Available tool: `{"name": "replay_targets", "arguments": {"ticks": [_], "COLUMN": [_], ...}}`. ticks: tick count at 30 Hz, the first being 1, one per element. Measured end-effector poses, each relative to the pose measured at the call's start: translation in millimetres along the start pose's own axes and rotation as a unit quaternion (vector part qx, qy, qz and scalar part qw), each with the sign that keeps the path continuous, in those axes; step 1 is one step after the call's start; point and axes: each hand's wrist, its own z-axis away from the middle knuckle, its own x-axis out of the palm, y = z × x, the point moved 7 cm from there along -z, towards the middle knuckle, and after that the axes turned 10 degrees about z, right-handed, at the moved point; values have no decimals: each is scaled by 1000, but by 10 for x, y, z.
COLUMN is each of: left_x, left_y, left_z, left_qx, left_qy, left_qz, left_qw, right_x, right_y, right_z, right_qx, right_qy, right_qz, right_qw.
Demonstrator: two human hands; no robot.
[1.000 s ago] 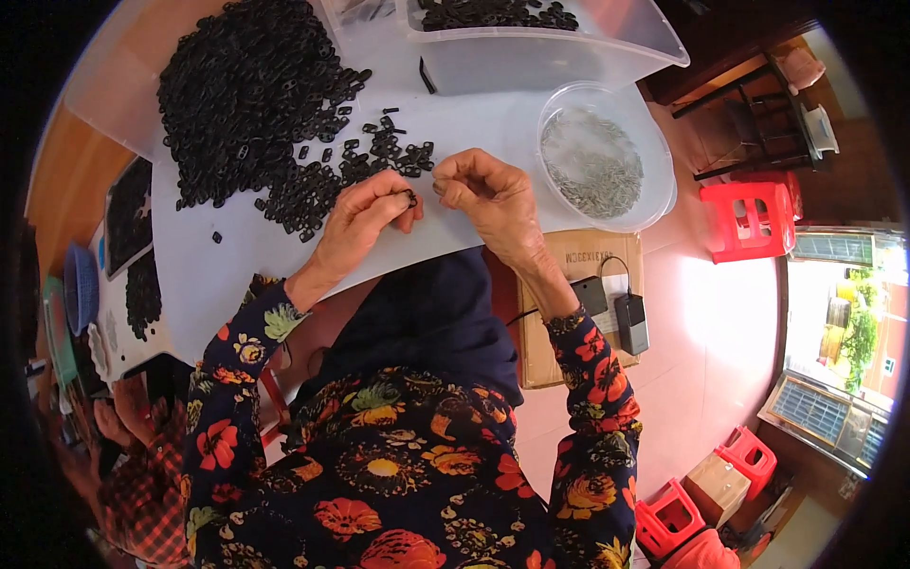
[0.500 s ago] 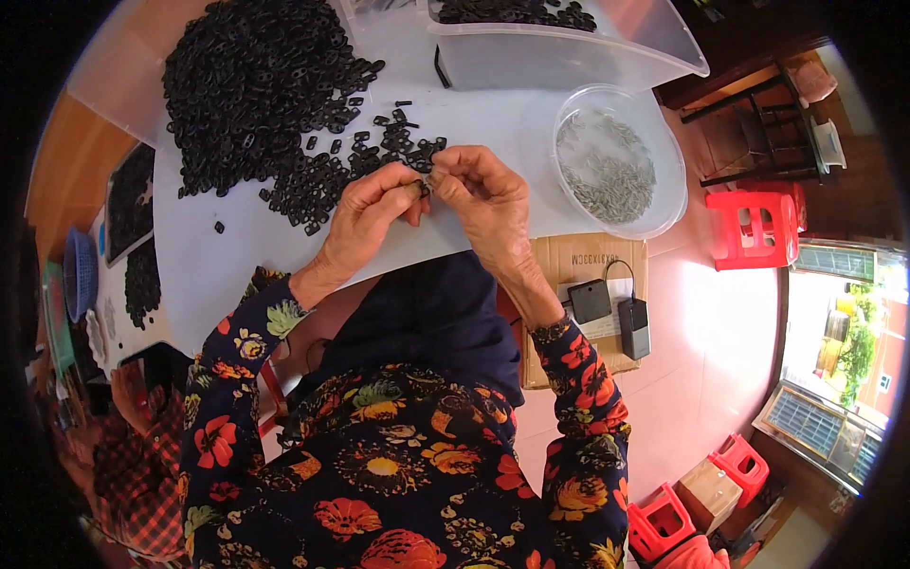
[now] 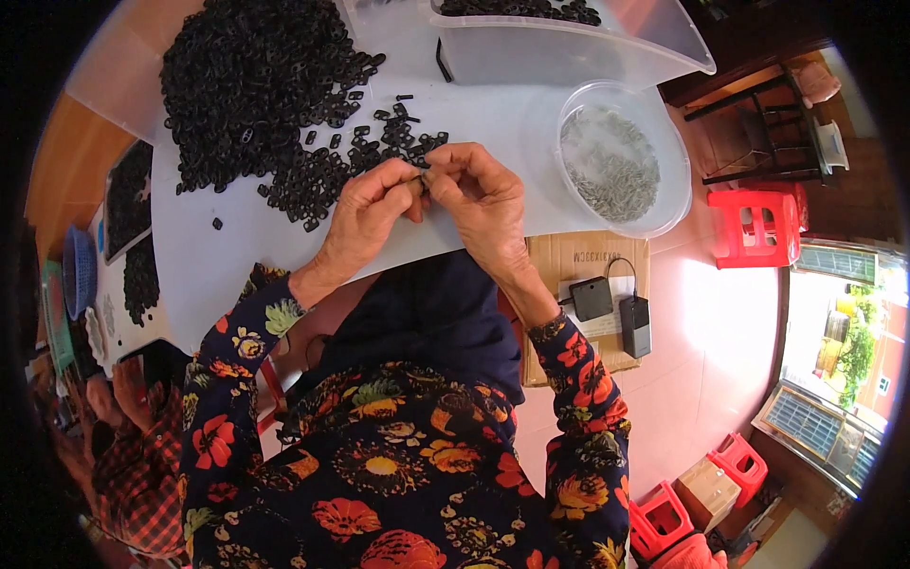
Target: The person assembles plastic components by picking up plastic pieces and inserting metal pins into them by hand.
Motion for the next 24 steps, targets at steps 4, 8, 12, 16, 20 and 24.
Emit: {"name": "replay_targets", "arguments": {"ticks": [4,8,12,16,20,24], "left_x": [16,23,7,9,1,-20], "left_y": [7,-8,-29,12,6,-12], "left_z": [-1,2,-7,-18,-18,-16], "left_qx": [0,-16,-25,7,-4,-19], "left_qy": [-1,-3,-10,14,17,22], "left_qz": [26,68,43,50,82,91], "left_qw": [1000,998,999,999,996,995], "right_x": [-16,-12,16,33,22,-3], "right_y": [9,13,-50,24,-6,-24], "right_z": [-53,-78,-55,-20,-57,-107], "right_qx": [43,34,37,39,52,89], "right_qy": [-25,-53,-38,19,-3,-19], "right_qz": [73,76,113,117,138,62], "right_qw": [996,995,992,992,989,994]}}
